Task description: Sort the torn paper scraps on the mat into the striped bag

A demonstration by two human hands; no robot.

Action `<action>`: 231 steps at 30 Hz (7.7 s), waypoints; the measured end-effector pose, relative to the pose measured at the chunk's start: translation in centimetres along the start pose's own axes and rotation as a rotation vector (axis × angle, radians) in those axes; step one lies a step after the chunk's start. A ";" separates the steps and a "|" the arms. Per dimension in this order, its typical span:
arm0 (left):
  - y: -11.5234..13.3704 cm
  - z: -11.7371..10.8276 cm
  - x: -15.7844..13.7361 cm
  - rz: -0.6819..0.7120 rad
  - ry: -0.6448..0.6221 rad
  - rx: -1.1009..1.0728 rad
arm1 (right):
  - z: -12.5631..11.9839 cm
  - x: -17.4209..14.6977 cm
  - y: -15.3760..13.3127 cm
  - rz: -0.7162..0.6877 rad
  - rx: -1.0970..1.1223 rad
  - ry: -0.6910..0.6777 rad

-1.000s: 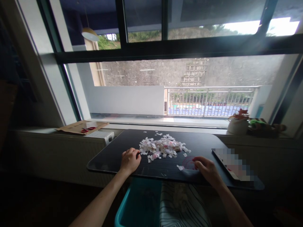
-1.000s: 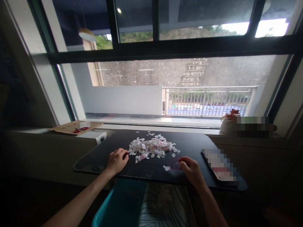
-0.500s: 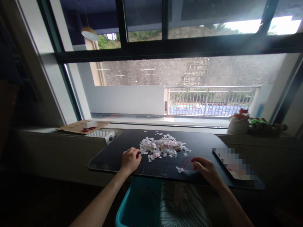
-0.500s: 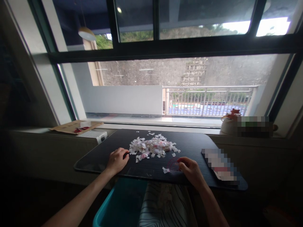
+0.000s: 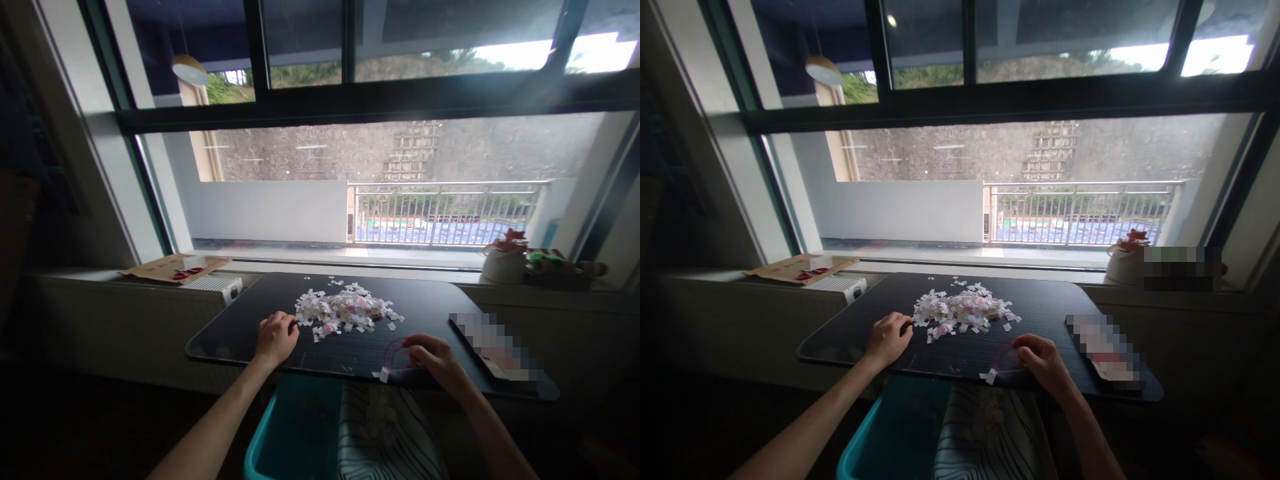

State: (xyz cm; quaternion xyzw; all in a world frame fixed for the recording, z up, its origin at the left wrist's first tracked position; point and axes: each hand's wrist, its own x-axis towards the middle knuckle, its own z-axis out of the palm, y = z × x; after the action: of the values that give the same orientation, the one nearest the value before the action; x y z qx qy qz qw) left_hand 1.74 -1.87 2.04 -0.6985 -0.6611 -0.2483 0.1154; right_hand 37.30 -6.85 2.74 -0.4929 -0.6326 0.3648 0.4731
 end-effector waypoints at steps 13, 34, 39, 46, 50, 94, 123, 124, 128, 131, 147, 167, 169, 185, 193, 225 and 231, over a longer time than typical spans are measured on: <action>-0.1 0.1 0.0 -0.004 -0.005 0.014 | -0.2 0.0 -0.2 0.027 0.022 -0.051; 0.0 0.0 0.0 -0.004 -0.002 0.013 | -0.2 0.0 -0.1 0.006 -0.011 -0.011; -0.1 0.0 0.0 -0.003 -0.006 0.016 | -0.2 0.0 -0.3 0.010 -0.014 -0.063; -0.1 0.0 0.0 0.002 -0.013 0.011 | -0.3 0.1 0.0 -0.006 -0.031 0.017; -0.1 0.0 0.0 0.003 -0.015 0.012 | -0.3 0.5 0.6 -0.020 -0.129 0.213; -0.3 0.2 0.1 -0.004 -0.001 0.004 | -0.5 0.3 -0.1 -0.001 -0.074 0.023; -0.2 0.1 0.1 -0.013 0.022 0.034 | -0.4 1.5 1.5 -0.061 -0.119 0.203; -0.3 0.2 0.1 -0.012 0.030 0.039 | -0.3 1.9 1.9 -0.083 -0.163 0.203; -0.5 0.5 0.1 -0.013 0.036 0.039 | 0.8 3.6 2.7 -0.146 -0.314 0.206; -0.4 0.4 0.0 -0.021 0.025 0.038 | 2.0 4.2 2.4 -0.167 -0.338 0.216; 1.0 -0.9 -0.2 0.004 0.180 -0.106 | 2.6 3.4 2.2 -0.171 -0.164 0.114; 8.8 -1.3 1.2 0.228 0.013 -0.646 | 2.3 3.8 1.7 -0.044 0.060 0.188; 8.2 -1.0 1.1 0.259 -0.007 -0.598 | 2.4 3.8 1.7 -0.026 0.073 0.217; 5.5 -0.8 0.1 0.338 -0.061 -0.577 | 2.6 3.9 1.9 0.001 0.137 0.226; 5.1 -1.6 -0.5 0.399 -0.087 -0.481 | 2.6 3.7 1.4 0.007 0.117 0.215; 5.6 -2.7 -3.5 0.413 -0.100 -0.446 | 2.5 3.9 2.0 -0.014 0.089 0.191; 6.1 -3.6 -4.8 0.473 -0.081 -0.439 | 2.6 3.9 1.9 -0.014 0.102 0.194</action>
State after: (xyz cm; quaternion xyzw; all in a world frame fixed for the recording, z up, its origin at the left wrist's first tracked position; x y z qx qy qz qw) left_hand 7.05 -8.40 3.70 -0.8504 -0.4151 -0.3232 -0.0098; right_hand 35.09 -2.61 1.19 -0.4966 -0.5678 0.3439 0.5592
